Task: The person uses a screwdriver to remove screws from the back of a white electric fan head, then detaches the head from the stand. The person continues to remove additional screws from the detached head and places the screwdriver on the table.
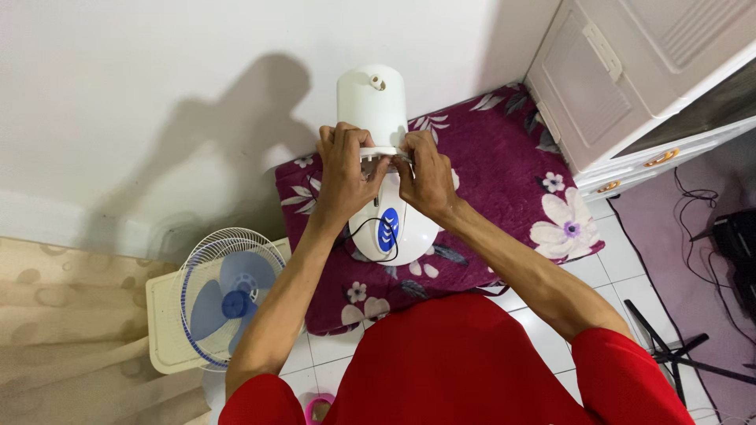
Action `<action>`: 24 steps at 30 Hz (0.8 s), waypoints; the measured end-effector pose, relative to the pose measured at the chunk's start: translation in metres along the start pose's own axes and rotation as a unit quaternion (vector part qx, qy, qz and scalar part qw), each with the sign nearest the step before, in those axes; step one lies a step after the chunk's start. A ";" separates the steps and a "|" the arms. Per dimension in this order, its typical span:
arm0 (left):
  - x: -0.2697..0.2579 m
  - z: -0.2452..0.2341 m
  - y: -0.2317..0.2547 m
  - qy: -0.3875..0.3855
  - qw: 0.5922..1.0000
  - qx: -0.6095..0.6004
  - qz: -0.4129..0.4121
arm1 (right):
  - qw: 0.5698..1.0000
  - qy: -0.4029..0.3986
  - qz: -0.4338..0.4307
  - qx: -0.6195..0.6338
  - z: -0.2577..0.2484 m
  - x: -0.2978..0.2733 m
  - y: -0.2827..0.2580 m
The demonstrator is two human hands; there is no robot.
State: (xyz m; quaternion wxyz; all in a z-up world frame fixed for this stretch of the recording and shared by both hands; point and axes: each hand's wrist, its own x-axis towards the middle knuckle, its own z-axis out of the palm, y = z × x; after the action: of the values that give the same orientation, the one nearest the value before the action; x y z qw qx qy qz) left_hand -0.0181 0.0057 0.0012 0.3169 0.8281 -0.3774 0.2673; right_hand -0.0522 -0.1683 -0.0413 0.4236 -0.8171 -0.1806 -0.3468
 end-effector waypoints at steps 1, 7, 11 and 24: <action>0.000 0.000 0.001 -0.003 1.000 -0.003 -0.004 | 1.000 -0.002 -0.001 0.000 0.000 0.000 0.001; 0.006 -0.009 -0.006 -0.009 0.998 -0.053 -0.031 | 0.997 -0.053 0.051 0.021 -0.009 0.007 0.001; -0.003 -0.017 -0.013 0.040 0.986 -0.144 -0.069 | 0.999 -0.035 0.024 0.013 -0.023 0.009 0.003; -0.030 -0.010 -0.023 0.093 0.929 -0.306 -0.188 | 0.962 -0.024 0.195 0.192 -0.016 0.003 -0.001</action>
State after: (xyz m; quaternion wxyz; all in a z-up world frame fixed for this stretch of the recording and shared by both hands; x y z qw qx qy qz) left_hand -0.0188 0.0383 -0.0206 0.6331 0.7179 -0.2473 0.1507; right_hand -0.0578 -0.1811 -0.0324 0.6273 -0.7480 -0.0906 -0.1968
